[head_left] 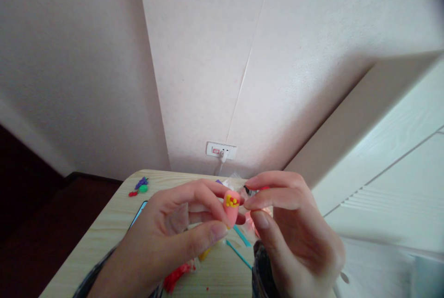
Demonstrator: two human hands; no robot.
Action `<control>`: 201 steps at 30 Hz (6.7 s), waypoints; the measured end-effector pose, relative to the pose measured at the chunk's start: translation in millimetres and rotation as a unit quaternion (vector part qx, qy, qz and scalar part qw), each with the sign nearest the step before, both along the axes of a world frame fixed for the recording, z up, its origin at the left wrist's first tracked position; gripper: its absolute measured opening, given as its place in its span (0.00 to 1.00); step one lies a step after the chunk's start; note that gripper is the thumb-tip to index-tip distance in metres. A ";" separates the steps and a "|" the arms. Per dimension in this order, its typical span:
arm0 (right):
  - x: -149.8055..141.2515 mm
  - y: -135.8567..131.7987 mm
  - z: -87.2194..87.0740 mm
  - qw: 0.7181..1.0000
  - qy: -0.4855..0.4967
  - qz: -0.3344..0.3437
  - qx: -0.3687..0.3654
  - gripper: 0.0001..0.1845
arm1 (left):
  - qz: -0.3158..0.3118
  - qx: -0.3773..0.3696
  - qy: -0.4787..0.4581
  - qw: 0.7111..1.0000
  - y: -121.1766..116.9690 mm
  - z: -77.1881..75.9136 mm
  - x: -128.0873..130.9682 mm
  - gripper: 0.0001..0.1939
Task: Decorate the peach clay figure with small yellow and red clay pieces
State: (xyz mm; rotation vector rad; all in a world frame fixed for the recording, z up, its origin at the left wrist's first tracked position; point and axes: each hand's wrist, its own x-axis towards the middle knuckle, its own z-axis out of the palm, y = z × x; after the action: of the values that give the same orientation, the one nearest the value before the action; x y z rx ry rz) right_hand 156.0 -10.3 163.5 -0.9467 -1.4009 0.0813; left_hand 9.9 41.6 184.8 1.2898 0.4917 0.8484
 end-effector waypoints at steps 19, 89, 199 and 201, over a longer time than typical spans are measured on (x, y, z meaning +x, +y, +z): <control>-1.7 -2.3 0.8 0.999 0.030 0.016 -0.020 0.07 | -0.018 0.018 -0.011 1.000 1.1 5.1 3.1 0.05; 12.9 -2.8 3.2 0.996 -0.048 0.075 -0.011 0.09 | -0.101 -0.018 0.006 0.995 -1.7 -4.2 3.7 0.04; 13.1 -5.6 2.5 0.989 -0.118 -0.085 0.037 0.06 | 0.042 0.080 0.091 0.992 -3.7 -1.2 4.8 0.04; 12.9 -5.2 1.8 0.990 -0.109 -0.083 0.031 0.06 | 0.044 0.088 0.091 0.991 -2.9 -1.6 4.7 0.04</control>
State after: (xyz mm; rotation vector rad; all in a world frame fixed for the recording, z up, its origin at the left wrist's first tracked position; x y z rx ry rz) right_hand 168.9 -15.5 165.2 -1.0404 -1.5090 -0.1964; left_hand 14.6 38.8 183.2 1.5247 0.6326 0.8665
